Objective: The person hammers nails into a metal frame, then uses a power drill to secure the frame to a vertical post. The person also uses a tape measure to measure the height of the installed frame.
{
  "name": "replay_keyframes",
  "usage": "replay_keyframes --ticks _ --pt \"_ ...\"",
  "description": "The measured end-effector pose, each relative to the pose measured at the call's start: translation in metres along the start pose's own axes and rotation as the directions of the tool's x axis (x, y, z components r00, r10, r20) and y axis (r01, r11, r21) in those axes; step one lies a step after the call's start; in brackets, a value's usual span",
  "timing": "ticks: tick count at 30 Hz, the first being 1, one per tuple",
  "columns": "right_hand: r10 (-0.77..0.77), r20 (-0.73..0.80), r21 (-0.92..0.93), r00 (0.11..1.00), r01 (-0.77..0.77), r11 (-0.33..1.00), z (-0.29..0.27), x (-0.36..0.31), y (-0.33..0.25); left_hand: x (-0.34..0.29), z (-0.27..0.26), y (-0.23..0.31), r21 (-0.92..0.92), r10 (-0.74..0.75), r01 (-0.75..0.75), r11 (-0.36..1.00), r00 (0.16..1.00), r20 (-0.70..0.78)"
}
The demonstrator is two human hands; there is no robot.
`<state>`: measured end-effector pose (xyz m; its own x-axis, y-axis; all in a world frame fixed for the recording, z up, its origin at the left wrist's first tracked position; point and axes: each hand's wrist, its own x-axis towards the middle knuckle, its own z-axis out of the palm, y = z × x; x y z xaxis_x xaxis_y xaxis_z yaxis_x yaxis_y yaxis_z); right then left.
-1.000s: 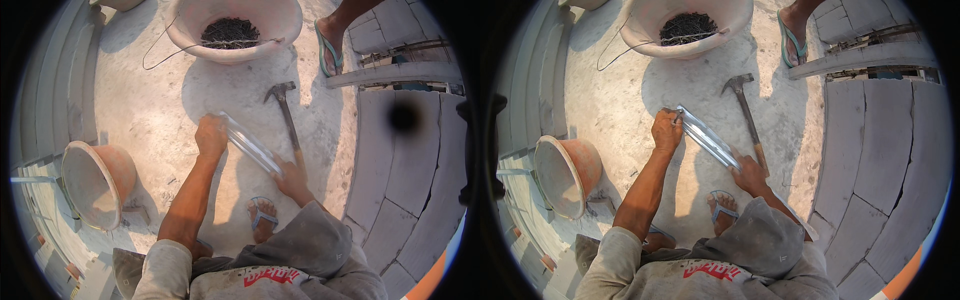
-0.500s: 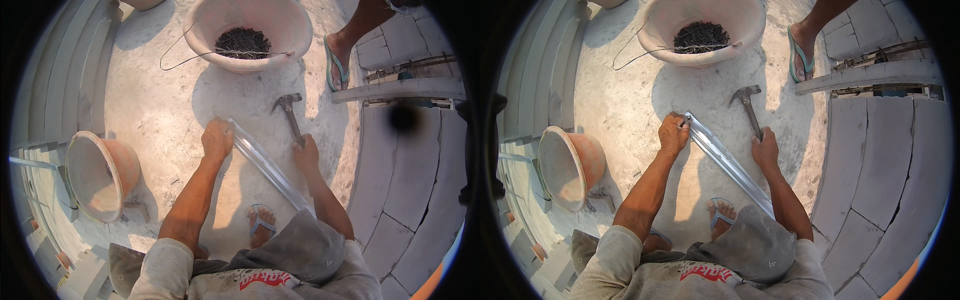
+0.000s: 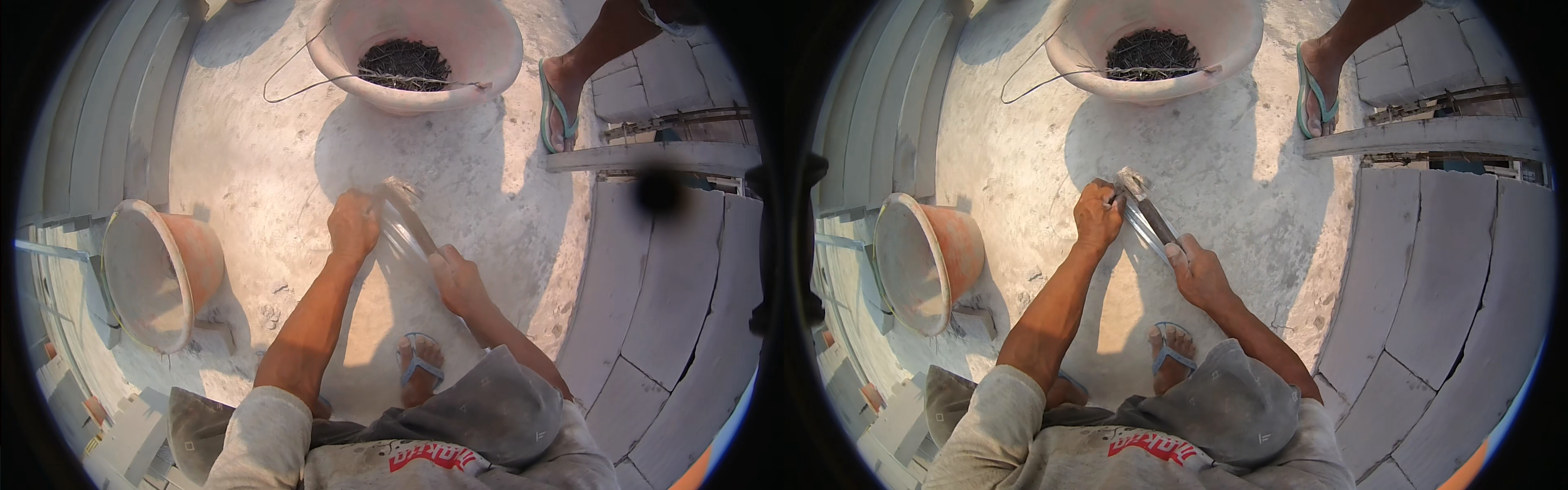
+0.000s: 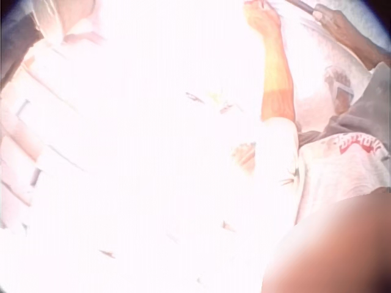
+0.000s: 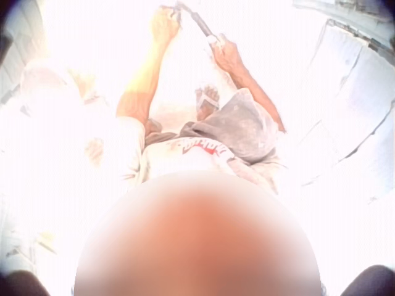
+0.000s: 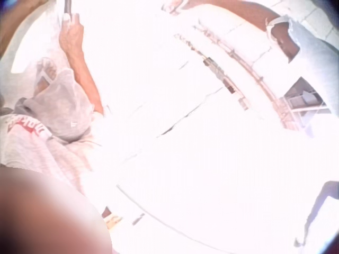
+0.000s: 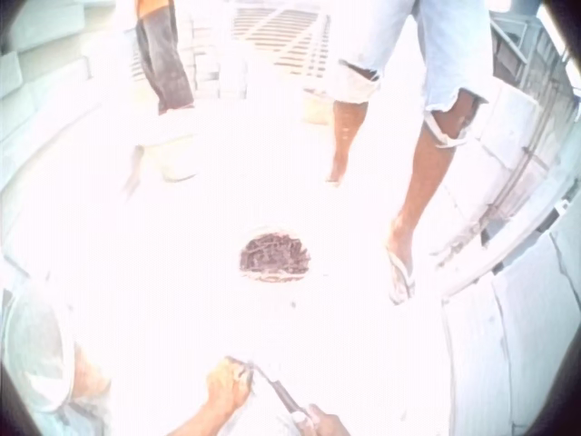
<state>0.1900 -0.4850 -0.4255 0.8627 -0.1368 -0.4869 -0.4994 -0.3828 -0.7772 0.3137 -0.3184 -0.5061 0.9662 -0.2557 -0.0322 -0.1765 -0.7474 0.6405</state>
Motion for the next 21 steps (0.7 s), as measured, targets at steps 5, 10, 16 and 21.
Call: replay_keyframes --ticks 5,10,16,21 --pt "0.065 -0.027 -0.057 0.998 -0.067 0.996 -0.006 -0.002 -0.009 0.000 0.003 -0.004 0.012 -0.001 0.001 1.000 1.000 0.006" --pt "-0.180 -0.125 0.011 0.976 0.183 0.983 -0.015 -0.012 -0.016 -0.001 0.002 -0.003 -0.002 0.059 -0.059 0.998 0.998 -0.034" --pt "-0.031 -0.011 -0.161 0.999 0.029 0.987 -0.009 0.005 -0.013 0.001 -0.001 0.000 -0.036 -0.069 0.070 0.997 0.997 0.027" --pt "-0.105 -0.064 -0.034 0.992 0.103 0.994 -0.021 -0.017 -0.017 -0.001 0.003 -0.006 -0.031 -0.034 0.035 0.999 0.999 0.018"
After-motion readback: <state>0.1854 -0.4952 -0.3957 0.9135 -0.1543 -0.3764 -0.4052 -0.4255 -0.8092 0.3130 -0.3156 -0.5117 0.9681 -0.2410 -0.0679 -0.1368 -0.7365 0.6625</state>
